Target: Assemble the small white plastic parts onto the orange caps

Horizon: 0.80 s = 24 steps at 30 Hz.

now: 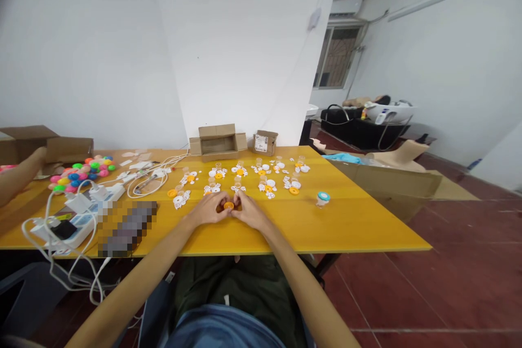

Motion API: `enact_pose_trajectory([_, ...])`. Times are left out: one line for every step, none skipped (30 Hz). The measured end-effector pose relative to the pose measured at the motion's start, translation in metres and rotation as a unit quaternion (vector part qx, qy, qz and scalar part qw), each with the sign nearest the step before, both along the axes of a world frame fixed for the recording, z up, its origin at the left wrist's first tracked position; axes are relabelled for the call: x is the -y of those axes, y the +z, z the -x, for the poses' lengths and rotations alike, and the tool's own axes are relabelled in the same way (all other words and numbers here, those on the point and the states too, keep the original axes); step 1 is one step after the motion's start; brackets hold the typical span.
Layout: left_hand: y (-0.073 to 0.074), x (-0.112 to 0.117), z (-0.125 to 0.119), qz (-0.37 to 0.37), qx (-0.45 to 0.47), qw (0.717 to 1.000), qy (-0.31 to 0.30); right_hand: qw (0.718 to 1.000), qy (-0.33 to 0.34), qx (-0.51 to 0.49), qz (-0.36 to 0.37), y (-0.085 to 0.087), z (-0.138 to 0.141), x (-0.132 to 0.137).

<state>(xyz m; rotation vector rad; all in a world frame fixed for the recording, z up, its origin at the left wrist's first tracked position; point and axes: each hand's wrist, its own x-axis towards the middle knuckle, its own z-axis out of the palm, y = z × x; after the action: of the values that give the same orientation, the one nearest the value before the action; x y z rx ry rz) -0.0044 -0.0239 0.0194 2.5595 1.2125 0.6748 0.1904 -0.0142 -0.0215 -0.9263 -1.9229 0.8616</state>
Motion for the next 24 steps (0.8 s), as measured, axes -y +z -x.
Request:
enact_pose_trajectory([0.0002, 0.0001, -0.0001, 0.001, -0.001, 1.0, 0.001, 1.0, 0.0, 0.001, 0.001, 0.0003, 0.0001, 0.0001])
enact_pose_trajectory([0.0003, 0.0002, -0.0001, 0.002, -0.002, 1.0, 0.003, 1.0, 0.001, 0.001, 0.002, 0.0006, 0.0002, 0.0004])
enact_pose_trajectory([0.0004, 0.0002, -0.0002, 0.003, -0.003, 1.0, 0.004, 1.0, 0.001, 0.001, 0.005, 0.001, 0.0003, 0.0006])
enact_pose_trajectory([0.0005, 0.0003, -0.0003, 0.003, -0.004, 1.0, 0.006, 1.0, 0.001, 0.002, 0.008, 0.0014, 0.0005, 0.0009])
enact_pose_trajectory([0.0006, 0.0003, -0.0003, 0.003, -0.005, 1.0, 0.007, 1.0, 0.0, 0.004, 0.01, 0.0017, 0.0006, 0.0012])
enact_pose_trajectory([0.0008, 0.0004, -0.0004, 0.003, -0.006, 1.0, 0.008, 1.0, -0.001, 0.005, 0.012, 0.0019, 0.0007, 0.0014])
enact_pose_trajectory([0.001, 0.0006, -0.0004, 0.003, -0.007, 1.0, 0.009, 1.0, -0.002, 0.006, 0.014, 0.0021, 0.0007, 0.0016])
enact_pose_trajectory([0.0013, 0.0008, -0.0003, 0.003, -0.009, 1.0, 0.01, 1.0, -0.003, 0.007, 0.014, 0.0022, 0.0007, 0.0018])
enact_pose_trajectory([0.0016, 0.001, -0.0003, 0.003, -0.01, 1.0, 0.01, 1.0, -0.003, 0.007, 0.013, 0.0022, 0.0007, 0.0019])
enact_pose_trajectory([0.002, 0.0012, -0.0003, 0.004, -0.012, 1.0, 0.009, 1.0, -0.001, 0.005, 0.012, 0.0022, 0.0006, 0.002])
enact_pose_trajectory([0.0024, 0.0014, -0.0002, 0.005, -0.012, 1.0, 0.007, 1.0, 0.002, 0.003, 0.01, 0.0022, 0.0006, 0.0021])
enact_pose_trajectory([0.0028, 0.0015, -0.0002, 0.007, -0.013, 1.0, 0.006, 1.0, 0.004, 0.001, 0.009, 0.0022, 0.0005, 0.0021])
enact_pose_trajectory([0.0031, 0.0016, -0.0001, 0.007, -0.012, 1.0, 0.005, 1.0, 0.006, -0.001, 0.009, 0.0022, 0.0005, 0.0022])
enact_pose_trajectory([0.0034, 0.0015, -0.0001, 0.008, -0.012, 1.0, 0.004, 1.0, 0.007, -0.002, 0.01, 0.0022, 0.0006, 0.0022])
enact_pose_trajectory([0.0034, 0.0013, -0.0001, 0.007, -0.011, 1.0, 0.004, 1.0, 0.007, -0.002, 0.011, 0.0022, 0.0007, 0.0023])
enact_pose_trajectory([0.0032, 0.0011, -0.0001, 0.007, -0.011, 1.0, 0.004, 1.0, 0.007, -0.002, 0.013, 0.0021, 0.0008, 0.0023])
enact_pose_trajectory([0.0029, 0.0007, -0.0002, 0.006, -0.011, 1.0, 0.005, 1.0, 0.008, -0.001, 0.013, 0.002, 0.0009, 0.0023])
enact_pose_trajectory([0.0025, 0.0003, -0.0002, 0.005, -0.01, 1.0, 0.005, 1.0, 0.009, -0.001, 0.014, 0.0018, 0.001, 0.0022])
enact_pose_trajectory([0.0019, 0.0, -0.0003, 0.005, -0.01, 1.0, 0.006, 1.0, 0.01, -0.002, 0.013, 0.0015, 0.001, 0.0021])
enact_pose_trajectory([0.0014, -0.0004, -0.0004, 0.004, -0.009, 1.0, 0.007, 1.0, 0.012, -0.002, 0.012, 0.0012, 0.0009, 0.002])
enact_pose_trajectory([0.0009, -0.0007, -0.0005, 0.004, -0.007, 1.0, 0.008, 1.0, 0.014, -0.004, 0.011, 0.001, 0.0009, 0.0019])
enact_pose_trajectory([0.0006, -0.0009, -0.0006, 0.004, -0.007, 1.0, 0.009, 1.0, 0.016, -0.004, 0.011, 0.0009, 0.0008, 0.0018])
enact_pose_trajectory([0.0004, -0.001, -0.0007, 0.003, -0.006, 1.0, 0.011, 1.0, 0.018, -0.004, 0.01, 0.0009, 0.0006, 0.0018])
enact_pose_trajectory([0.0003, -0.0011, -0.0008, 0.002, -0.006, 1.0, 0.012, 1.0, 0.018, -0.004, 0.01, 0.001, 0.0005, 0.0019])
